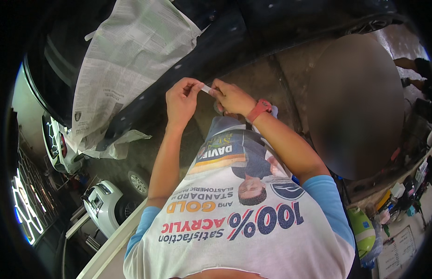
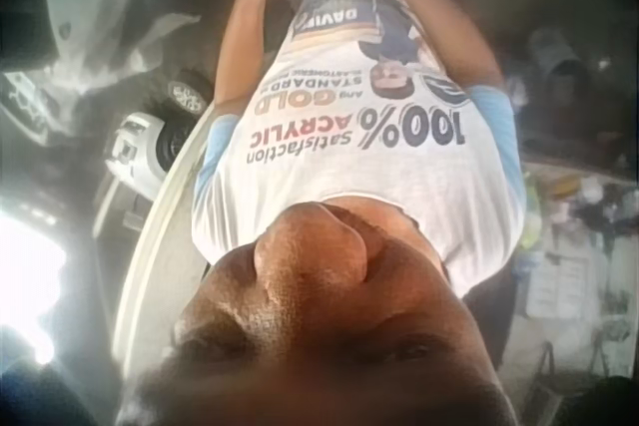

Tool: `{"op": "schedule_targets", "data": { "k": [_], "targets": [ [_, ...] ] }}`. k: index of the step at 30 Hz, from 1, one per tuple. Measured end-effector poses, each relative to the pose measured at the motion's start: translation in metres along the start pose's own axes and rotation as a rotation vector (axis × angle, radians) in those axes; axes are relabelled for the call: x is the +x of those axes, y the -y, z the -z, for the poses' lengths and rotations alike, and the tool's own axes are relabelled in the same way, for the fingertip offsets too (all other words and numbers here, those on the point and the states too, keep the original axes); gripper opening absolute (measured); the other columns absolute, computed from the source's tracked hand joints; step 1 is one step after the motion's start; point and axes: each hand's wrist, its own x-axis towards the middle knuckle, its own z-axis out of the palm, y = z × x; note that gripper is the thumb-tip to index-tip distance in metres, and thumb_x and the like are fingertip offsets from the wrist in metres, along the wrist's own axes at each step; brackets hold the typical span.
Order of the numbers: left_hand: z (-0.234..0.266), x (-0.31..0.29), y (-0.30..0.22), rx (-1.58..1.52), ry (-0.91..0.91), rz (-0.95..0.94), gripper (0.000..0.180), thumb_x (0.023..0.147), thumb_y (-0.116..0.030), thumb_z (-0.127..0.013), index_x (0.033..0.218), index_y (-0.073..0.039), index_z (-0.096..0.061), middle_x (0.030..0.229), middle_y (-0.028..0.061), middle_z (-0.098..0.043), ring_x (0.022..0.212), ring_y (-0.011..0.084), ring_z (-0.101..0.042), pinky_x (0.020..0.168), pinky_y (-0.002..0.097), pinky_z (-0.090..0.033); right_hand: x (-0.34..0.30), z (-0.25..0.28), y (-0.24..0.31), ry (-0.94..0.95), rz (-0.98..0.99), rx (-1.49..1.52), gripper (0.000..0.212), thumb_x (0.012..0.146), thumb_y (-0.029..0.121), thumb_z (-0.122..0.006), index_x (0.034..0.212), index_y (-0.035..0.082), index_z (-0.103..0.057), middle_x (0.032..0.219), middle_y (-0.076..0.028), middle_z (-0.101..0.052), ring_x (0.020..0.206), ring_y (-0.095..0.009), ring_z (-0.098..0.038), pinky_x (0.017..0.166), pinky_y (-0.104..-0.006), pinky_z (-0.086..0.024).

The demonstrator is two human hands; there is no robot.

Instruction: The person walks around a white car and then proceeds to cover the hood of a dark blue car with newspaper sheets. They use masking tape to secure the newspaper to the car's surface, smoothing the paper and applying tape along the edges to ensure it stays in place.

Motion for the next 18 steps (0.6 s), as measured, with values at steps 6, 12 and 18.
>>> {"op": "schedule_targets", "data": {
  "k": [6, 12, 18],
  "targets": [
    [-0.008, 0.027, 0.049, -0.516, -0.405, 0.382, 0.021, 0.11, -0.025, -0.067, 0.113, -0.006, -0.077, 0.102, 0.0005, -0.077, 0.083, 0.0062, -0.066, 0.07, 0.0219, -0.048, -0.01, -0.026, 0.021, -0.644, 0.675, -0.318, 0.026, 0.102, 0.016, -0.072, 0.125, 0.009, -0.062, 0.08, -0.014, -0.073, 0.071, -0.034, -0.075, 0.061, -0.0457, -0.054],
    [-0.027, 0.018, 0.016, -0.941, -0.077, 0.396, 0.046, 0.114, -0.045, -0.055, 0.139, -0.009, -0.07, 0.127, 0.0019, -0.077, 0.094, 0.0061, -0.066, 0.073, 0.0209, -0.048, 0.033, -0.008, 0.024, -0.765, 0.43, -0.004, 0.053, 0.089, 0.021, -0.086, 0.135, 0.007, -0.063, 0.105, -0.008, -0.069, 0.074, -0.015, -0.06, 0.073, -0.0309, -0.051],
    [-0.029, 0.025, 0.028, -0.672, 0.126, 0.296, 0.05, 0.115, -0.041, -0.054, 0.149, -0.006, -0.063, 0.134, 0.0035, -0.073, 0.099, 0.0102, -0.067, 0.084, 0.027, -0.054, 0.066, -0.005, 0.035, -0.939, 0.462, 0.224, 0.014, 0.089, 0.01, -0.083, 0.092, 0.002, -0.071, 0.101, -0.006, -0.066, 0.074, -0.015, -0.057, 0.069, -0.0324, -0.048]
  ]
}}
